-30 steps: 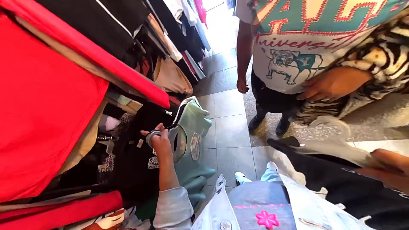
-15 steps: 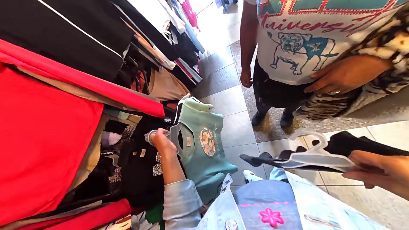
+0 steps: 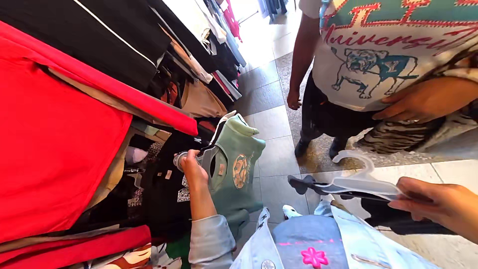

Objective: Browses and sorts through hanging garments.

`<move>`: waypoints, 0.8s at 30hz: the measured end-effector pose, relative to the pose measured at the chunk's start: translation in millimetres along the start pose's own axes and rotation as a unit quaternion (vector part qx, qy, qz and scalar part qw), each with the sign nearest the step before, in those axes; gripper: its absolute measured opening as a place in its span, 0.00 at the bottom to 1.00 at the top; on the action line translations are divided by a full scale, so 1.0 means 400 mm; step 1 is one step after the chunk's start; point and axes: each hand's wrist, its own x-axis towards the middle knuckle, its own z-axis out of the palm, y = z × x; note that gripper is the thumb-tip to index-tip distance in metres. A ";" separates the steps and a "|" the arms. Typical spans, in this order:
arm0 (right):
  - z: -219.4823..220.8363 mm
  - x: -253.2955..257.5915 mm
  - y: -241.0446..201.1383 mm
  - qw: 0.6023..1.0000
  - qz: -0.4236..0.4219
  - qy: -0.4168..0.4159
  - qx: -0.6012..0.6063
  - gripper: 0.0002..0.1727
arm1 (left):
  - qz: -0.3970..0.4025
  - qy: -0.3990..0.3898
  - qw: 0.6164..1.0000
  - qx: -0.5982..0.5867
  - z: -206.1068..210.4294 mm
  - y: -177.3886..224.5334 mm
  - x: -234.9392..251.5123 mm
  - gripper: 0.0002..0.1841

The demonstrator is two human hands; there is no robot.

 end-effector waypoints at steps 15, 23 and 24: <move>-0.013 0.021 -0.075 0.995 0.044 -0.085 -0.023 0.08 | 0.080 -0.069 0.991 0.079 -0.070 -0.116 -0.079 0.45; -0.026 0.097 -0.119 0.995 0.004 -0.104 0.008 0.13 | 0.090 0.002 0.990 0.111 -0.183 -0.224 -0.246 0.46; -0.027 0.109 -0.121 0.995 -0.001 -0.101 0.006 0.13 | 0.082 0.010 0.991 0.104 -0.198 -0.230 -0.264 0.47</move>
